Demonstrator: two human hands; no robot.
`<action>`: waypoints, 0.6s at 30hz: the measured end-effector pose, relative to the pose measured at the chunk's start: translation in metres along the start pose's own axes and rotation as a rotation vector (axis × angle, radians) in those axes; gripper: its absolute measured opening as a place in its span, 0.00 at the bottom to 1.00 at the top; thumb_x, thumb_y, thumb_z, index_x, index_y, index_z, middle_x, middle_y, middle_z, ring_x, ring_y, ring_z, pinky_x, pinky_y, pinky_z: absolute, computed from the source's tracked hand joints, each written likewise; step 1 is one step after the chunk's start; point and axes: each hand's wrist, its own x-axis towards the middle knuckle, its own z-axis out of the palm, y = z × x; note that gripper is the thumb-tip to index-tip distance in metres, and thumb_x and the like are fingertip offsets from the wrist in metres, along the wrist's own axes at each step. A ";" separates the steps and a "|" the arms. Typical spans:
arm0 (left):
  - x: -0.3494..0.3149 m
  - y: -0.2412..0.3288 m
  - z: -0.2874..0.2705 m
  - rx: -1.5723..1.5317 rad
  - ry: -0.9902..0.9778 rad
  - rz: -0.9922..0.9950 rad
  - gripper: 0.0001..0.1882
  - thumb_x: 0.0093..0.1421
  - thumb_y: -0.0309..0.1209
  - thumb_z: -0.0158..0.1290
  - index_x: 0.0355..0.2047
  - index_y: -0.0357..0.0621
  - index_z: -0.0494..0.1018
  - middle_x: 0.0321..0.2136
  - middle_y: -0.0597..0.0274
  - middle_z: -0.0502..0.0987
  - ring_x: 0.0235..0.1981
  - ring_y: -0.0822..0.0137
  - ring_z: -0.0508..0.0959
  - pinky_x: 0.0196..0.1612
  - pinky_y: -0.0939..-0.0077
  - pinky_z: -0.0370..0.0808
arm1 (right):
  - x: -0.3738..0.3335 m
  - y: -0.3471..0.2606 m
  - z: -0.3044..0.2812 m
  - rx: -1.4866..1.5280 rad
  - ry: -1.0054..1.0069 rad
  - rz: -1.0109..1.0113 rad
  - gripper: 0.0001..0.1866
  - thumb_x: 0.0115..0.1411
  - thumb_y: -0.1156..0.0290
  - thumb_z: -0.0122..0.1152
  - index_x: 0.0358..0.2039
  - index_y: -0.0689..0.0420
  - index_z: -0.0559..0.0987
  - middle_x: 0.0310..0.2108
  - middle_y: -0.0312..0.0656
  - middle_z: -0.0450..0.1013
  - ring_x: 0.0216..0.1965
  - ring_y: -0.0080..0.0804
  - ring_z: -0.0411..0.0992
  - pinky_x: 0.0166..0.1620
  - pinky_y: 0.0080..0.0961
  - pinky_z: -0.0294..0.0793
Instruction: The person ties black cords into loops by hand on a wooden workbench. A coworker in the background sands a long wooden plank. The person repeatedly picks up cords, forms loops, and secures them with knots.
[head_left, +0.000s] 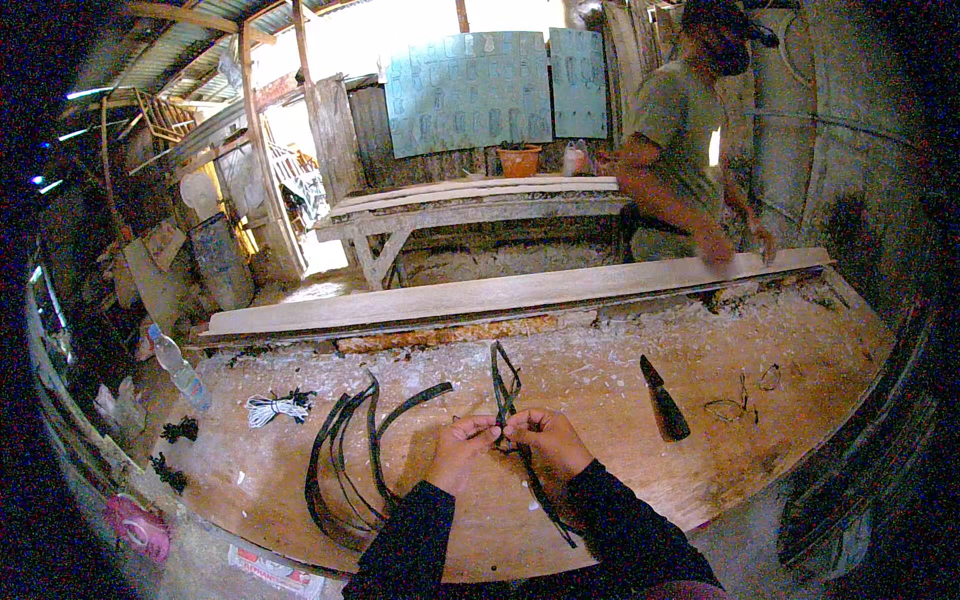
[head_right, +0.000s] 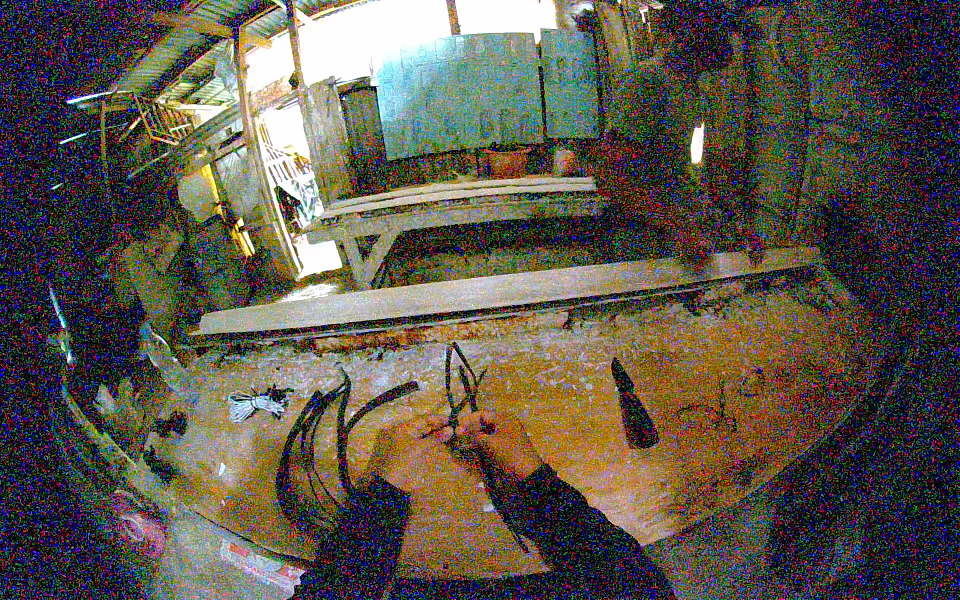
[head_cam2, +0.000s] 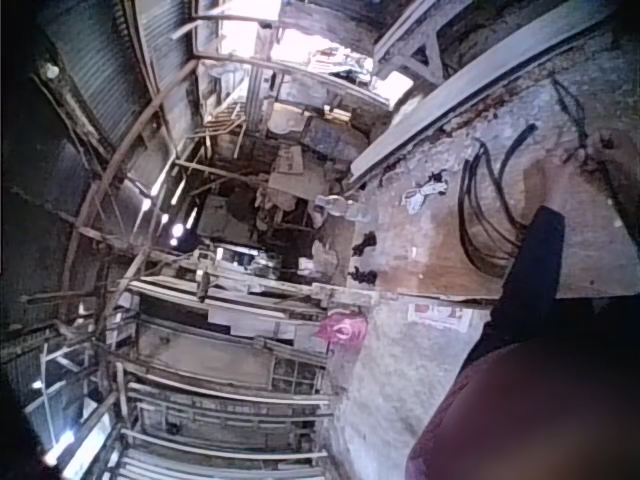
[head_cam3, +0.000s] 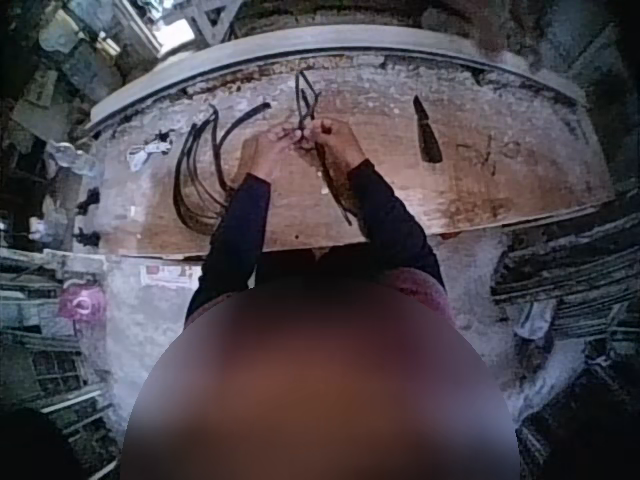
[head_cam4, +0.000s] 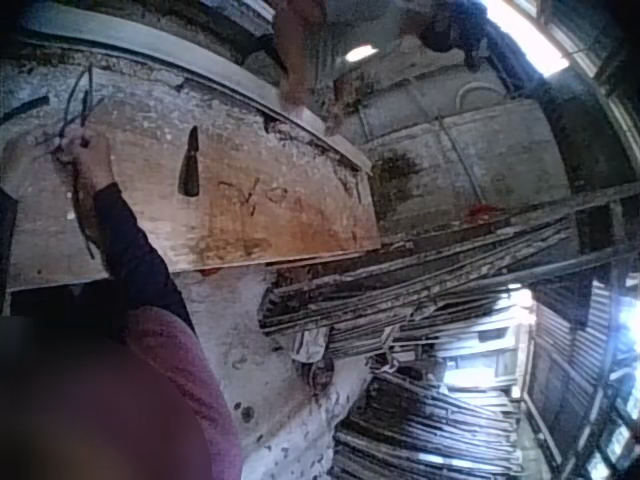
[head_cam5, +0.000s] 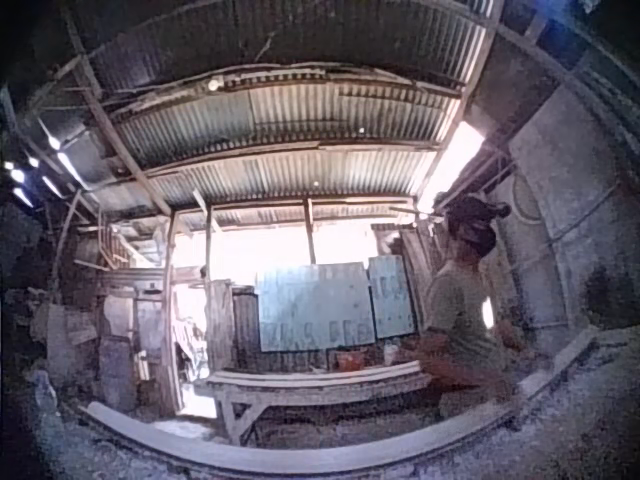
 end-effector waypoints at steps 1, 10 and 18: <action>0.000 -0.001 0.000 0.008 -0.001 0.018 0.10 0.48 0.26 0.53 0.33 0.37 0.71 0.28 0.64 0.74 0.29 0.75 0.72 0.34 0.84 0.67 | 0.000 0.000 0.000 0.002 0.007 -0.013 0.05 0.48 0.75 0.55 0.26 0.61 0.71 0.23 0.38 0.70 0.25 0.25 0.68 0.31 0.20 0.68; -0.007 0.014 0.006 0.462 0.035 0.191 0.10 0.48 0.25 0.53 0.33 0.37 0.71 0.30 0.63 0.74 0.33 0.73 0.72 0.39 0.81 0.67 | 0.003 0.006 -0.007 -0.174 0.039 -0.067 0.06 0.48 0.73 0.57 0.27 0.61 0.73 0.23 0.35 0.70 0.25 0.21 0.67 0.33 0.16 0.66; -0.003 0.009 0.009 0.184 -0.036 0.204 0.13 0.48 0.24 0.52 0.36 0.37 0.70 0.29 0.65 0.73 0.31 0.74 0.72 0.36 0.82 0.68 | 0.007 0.006 -0.008 -0.299 0.057 -0.121 0.08 0.49 0.73 0.57 0.29 0.63 0.74 0.25 0.35 0.71 0.27 0.20 0.68 0.33 0.17 0.67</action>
